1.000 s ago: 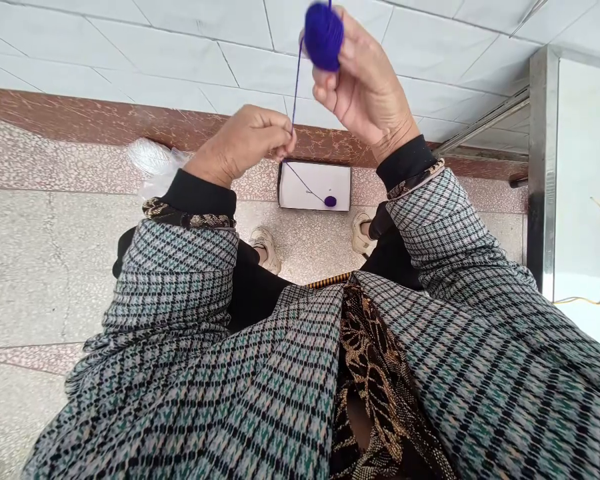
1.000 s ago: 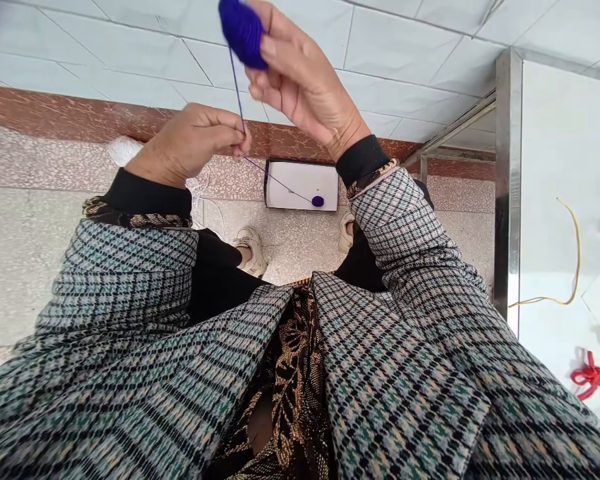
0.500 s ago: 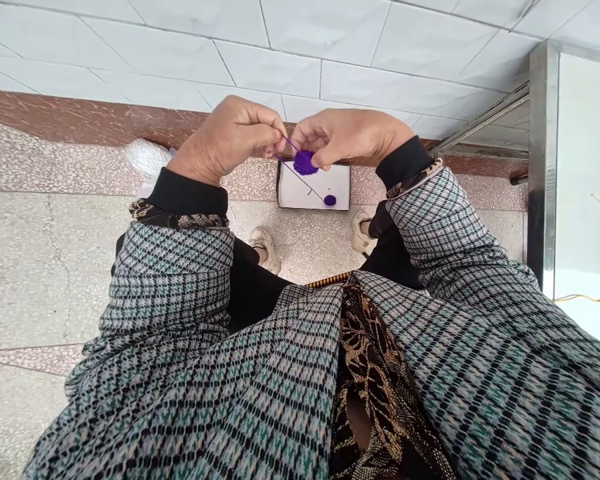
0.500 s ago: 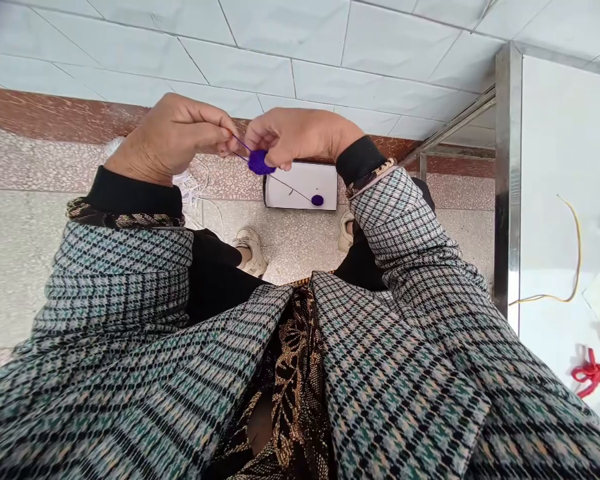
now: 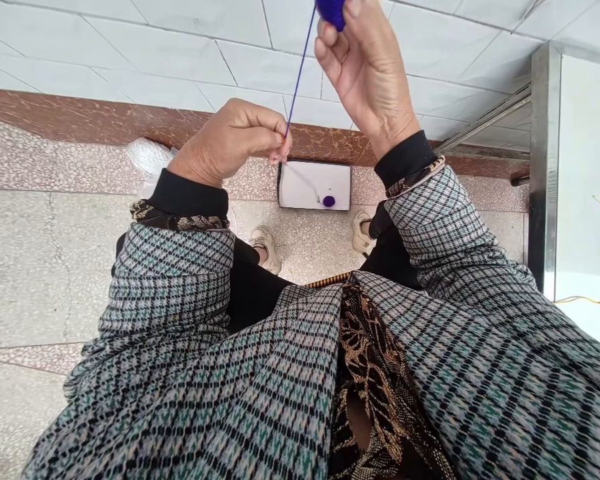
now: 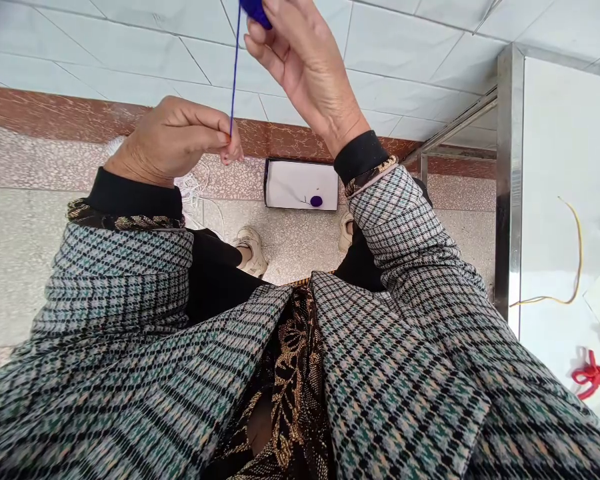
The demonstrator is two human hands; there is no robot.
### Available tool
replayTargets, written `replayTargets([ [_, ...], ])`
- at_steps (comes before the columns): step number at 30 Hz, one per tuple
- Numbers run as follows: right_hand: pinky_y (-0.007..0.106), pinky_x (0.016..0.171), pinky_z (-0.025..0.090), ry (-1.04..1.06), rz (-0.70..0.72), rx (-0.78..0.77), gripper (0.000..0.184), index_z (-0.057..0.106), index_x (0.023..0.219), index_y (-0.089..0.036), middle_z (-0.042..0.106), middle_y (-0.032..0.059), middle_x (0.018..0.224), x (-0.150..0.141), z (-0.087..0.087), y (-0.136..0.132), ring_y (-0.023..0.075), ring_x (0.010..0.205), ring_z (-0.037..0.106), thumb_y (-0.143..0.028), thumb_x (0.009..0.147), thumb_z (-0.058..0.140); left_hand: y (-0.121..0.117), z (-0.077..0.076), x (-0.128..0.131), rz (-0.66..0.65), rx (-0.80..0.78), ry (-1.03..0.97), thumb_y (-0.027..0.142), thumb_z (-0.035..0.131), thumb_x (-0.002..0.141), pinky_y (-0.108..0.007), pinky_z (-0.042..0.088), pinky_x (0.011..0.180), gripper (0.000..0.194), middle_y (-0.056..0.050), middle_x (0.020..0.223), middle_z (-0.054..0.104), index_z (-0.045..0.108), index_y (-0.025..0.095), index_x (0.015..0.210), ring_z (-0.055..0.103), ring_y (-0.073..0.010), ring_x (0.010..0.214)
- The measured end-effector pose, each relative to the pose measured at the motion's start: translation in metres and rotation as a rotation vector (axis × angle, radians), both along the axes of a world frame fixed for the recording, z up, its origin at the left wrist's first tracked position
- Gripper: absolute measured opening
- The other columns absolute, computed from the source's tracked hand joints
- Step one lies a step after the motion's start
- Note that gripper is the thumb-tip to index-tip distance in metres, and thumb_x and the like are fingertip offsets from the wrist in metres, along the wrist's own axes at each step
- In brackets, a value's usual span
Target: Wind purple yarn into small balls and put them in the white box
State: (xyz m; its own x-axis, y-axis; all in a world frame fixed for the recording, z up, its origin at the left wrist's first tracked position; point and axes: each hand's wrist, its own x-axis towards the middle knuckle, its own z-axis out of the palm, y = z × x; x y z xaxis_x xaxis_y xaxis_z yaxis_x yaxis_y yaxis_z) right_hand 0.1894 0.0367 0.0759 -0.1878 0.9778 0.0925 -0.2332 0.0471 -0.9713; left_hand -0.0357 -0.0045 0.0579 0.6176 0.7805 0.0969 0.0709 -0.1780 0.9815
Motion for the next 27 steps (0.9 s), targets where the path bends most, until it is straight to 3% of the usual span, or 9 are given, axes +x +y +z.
replayTargets([
  [3, 0.014, 0.086, 0.056, -0.086, 0.086, -0.121, 0.024, 0.046, 0.119, -0.03, 0.057, -0.0048, 0.104, -0.01, -0.024, 0.004, 0.007, 0.093, 0.061, -0.027, 0.105, 0.065, -0.002, 0.004, 0.003, -0.16, 0.048, 0.105, 0.021, 0.063, 0.078, -0.033, 0.041, 0.06, 0.015, -0.003, 0.062, 0.062, 0.071, 0.02, 0.065, 0.052, -0.0138, 0.057],
  [6, 0.013, 0.072, 0.048, -0.421, 0.229, -0.068, 0.031, 0.05, 0.107, -0.025, 0.053, -0.0047, 0.094, -0.012, -0.038, -0.003, 0.0081, 0.087, 0.05, -0.023, 0.098, 0.08, -0.004, 0.006, 0.005, -0.191, 0.041, 0.173, 0.021, 0.062, 0.079, -0.03, 0.041, 0.06, 0.018, -0.003, 0.062, 0.063, 0.069, 0.019, 0.063, 0.052, -0.0123, 0.058],
  [9, 0.021, 0.059, 0.045, -0.719, 0.389, -0.018, 0.019, 0.064, 0.09, -0.026, 0.06, 0.002, 0.091, -0.005, -0.027, -0.018, 0.0166, 0.087, 0.055, -0.03, 0.085, 0.083, -0.002, 0.005, 0.002, -0.064, 0.01, 0.126, 0.02, 0.062, 0.075, -0.027, 0.041, 0.059, 0.014, -0.001, 0.062, 0.064, 0.071, 0.017, 0.065, 0.052, -0.0106, 0.058],
  [11, 0.023, 0.056, 0.044, -0.703, 0.588, -0.086, 0.017, 0.069, 0.087, -0.028, 0.063, 0.0027, 0.087, 0.0, -0.01, -0.027, 0.0182, 0.083, 0.061, -0.037, 0.078, 0.082, 0.003, 0.002, -0.002, 0.095, -0.004, 0.049, 0.018, 0.062, 0.074, -0.026, 0.039, 0.056, 0.013, 0.001, 0.059, 0.061, 0.069, 0.019, 0.063, 0.049, -0.0095, 0.055],
  [13, 0.023, 0.059, 0.048, -0.561, 0.66, -0.148, 0.026, 0.07, 0.091, -0.029, 0.065, 0.0014, 0.087, 0.004, 0.005, -0.031, 0.0174, 0.081, 0.066, -0.041, 0.071, 0.082, 0.008, -0.004, -0.006, 0.248, -0.006, 0.003, 0.016, 0.061, 0.07, -0.025, 0.038, 0.053, 0.015, 0.002, 0.055, 0.056, 0.067, 0.022, 0.058, 0.046, -0.0096, 0.053],
  [17, 0.024, 0.069, 0.058, -0.279, 0.349, -0.099, 0.046, 0.06, 0.107, -0.032, 0.069, 0.0031, 0.106, 0.004, 0.012, -0.022, 0.021, 0.106, 0.073, -0.052, 0.07, 0.076, 0.014, -0.012, -0.005, 0.251, -0.06, 0.055, 0.015, 0.059, 0.07, -0.029, 0.038, 0.052, 0.018, 0.0, 0.058, 0.056, 0.065, 0.024, 0.057, 0.047, -0.0118, 0.053],
  [20, 0.024, 0.069, 0.06, -0.202, 0.128, -0.056, 0.041, 0.05, 0.113, -0.034, 0.066, 0.004, 0.111, -0.005, -0.011, -0.003, 0.0212, 0.126, 0.068, -0.059, 0.083, 0.065, 0.008, -0.011, 0.003, 0.07, -0.066, 0.101, 0.017, 0.061, 0.079, -0.029, 0.043, 0.058, 0.018, 0.0, 0.063, 0.06, 0.066, 0.023, 0.063, 0.048, -0.012, 0.056],
  [23, 0.019, 0.069, 0.055, -0.154, 0.043, -0.075, 0.031, 0.046, 0.107, -0.029, 0.058, -0.0029, 0.088, -0.015, -0.044, 0.011, 0.0111, 0.09, 0.067, -0.04, 0.093, 0.071, 0.0, -0.004, 0.009, -0.057, -0.001, 0.157, 0.017, 0.06, 0.081, -0.027, 0.045, 0.063, 0.017, -0.001, 0.062, 0.061, 0.068, 0.018, 0.066, 0.05, -0.0106, 0.057],
  [27, 0.02, 0.051, 0.041, -0.465, 0.281, -0.062, 0.029, 0.055, 0.092, -0.026, 0.054, -0.0062, 0.072, -0.012, -0.052, 0.004, 0.007, 0.06, 0.053, -0.02, 0.086, 0.083, -0.004, 0.005, 0.008, -0.015, 0.003, 0.179, 0.016, 0.059, 0.08, -0.026, 0.043, 0.063, 0.017, -0.001, 0.062, 0.061, 0.069, 0.017, 0.066, 0.05, -0.0105, 0.059],
])
